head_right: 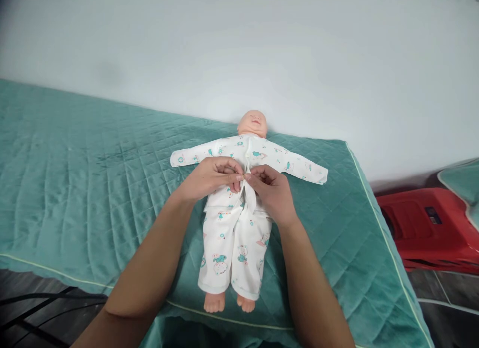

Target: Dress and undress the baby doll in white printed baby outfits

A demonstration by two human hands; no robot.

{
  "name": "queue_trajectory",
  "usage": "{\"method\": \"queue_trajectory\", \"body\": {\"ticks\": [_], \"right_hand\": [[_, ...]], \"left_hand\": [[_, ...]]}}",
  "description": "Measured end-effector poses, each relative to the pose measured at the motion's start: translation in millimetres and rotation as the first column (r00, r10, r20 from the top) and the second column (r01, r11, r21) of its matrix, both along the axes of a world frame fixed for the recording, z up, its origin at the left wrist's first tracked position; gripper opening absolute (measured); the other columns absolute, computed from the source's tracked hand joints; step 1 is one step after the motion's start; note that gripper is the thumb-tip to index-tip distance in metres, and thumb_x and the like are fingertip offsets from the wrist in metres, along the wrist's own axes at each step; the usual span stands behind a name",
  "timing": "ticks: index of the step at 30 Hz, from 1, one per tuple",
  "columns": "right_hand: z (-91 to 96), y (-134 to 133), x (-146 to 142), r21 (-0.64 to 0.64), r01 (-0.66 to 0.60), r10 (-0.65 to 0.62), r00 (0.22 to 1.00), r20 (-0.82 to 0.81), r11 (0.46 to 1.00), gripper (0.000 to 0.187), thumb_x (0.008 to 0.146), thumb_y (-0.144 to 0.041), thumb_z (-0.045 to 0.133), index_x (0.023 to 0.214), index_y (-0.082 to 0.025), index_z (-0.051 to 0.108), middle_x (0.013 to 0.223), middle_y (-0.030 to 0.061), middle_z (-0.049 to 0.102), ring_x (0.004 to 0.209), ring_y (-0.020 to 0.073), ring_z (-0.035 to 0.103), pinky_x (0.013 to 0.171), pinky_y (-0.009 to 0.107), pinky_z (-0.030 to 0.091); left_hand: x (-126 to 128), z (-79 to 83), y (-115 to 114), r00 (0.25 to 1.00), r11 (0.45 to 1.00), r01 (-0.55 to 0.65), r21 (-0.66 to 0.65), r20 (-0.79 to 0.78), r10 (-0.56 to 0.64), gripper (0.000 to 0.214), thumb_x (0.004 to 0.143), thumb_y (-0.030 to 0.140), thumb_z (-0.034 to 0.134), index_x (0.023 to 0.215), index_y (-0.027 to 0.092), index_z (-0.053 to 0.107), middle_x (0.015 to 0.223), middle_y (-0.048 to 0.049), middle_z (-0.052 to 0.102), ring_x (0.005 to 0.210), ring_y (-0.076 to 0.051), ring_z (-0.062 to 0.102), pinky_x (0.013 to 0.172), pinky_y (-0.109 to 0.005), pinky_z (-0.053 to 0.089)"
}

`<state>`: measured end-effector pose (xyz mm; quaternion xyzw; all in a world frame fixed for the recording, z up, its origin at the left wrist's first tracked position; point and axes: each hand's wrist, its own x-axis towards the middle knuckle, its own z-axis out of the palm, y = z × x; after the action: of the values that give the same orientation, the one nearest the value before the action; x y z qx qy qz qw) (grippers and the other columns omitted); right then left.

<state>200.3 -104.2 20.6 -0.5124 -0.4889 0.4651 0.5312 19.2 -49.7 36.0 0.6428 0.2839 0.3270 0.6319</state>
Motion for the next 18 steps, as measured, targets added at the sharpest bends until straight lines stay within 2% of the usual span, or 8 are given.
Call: {"method": "queue_trajectory", "body": {"ticks": [6, 11, 18], "right_hand": [[1.4, 1.2, 0.7, 0.012, -0.024, 0.023, 0.996, 0.086, 1.0, 0.028, 0.084, -0.048, 0.071, 0.078, -0.021, 0.067, 0.061, -0.0041, 0.056, 0.055, 0.0103, 0.049, 0.053, 0.024, 0.039], [2.7, 2.3, 1.6, 0.009, -0.08, 0.079, 0.995, 0.057, 0.997, 0.033, 0.089, -0.049, 0.067, 0.075, -0.02, 0.068, 0.061, -0.0011, 0.064, 0.055, 0.0114, 0.059, 0.056, 0.025, 0.05], [6.4, 1.2, 0.1, 0.003, -0.075, 0.074, 0.994, 0.081, 0.997, 0.035, 0.087, -0.051, 0.068, 0.072, -0.02, 0.067, 0.06, 0.0, 0.067, 0.053, 0.0121, 0.061, 0.057, 0.026, 0.054]], "left_hand": [[-3.2, -3.0, 3.7, 0.999, 1.0, 0.018, -0.013, -0.029, -0.018, 0.026, 0.078, 0.034, 0.079, 0.092, 0.014, 0.069, 0.07, -0.0046, 0.074, 0.064, -0.013, 0.068, 0.066, -0.026, 0.056], [-4.4, -4.1, 5.8, 0.999, 1.0, 0.024, -0.018, -0.022, -0.025, 0.024, 0.077, 0.031, 0.081, 0.087, 0.014, 0.068, 0.067, -0.0034, 0.072, 0.06, -0.013, 0.068, 0.062, -0.024, 0.056], [-5.8, -6.9, 7.2, 0.999, 1.0, 0.025, -0.007, -0.023, -0.025, 0.023, 0.078, 0.032, 0.081, 0.087, 0.014, 0.069, 0.065, -0.0025, 0.07, 0.059, -0.013, 0.068, 0.06, -0.024, 0.056]]}}
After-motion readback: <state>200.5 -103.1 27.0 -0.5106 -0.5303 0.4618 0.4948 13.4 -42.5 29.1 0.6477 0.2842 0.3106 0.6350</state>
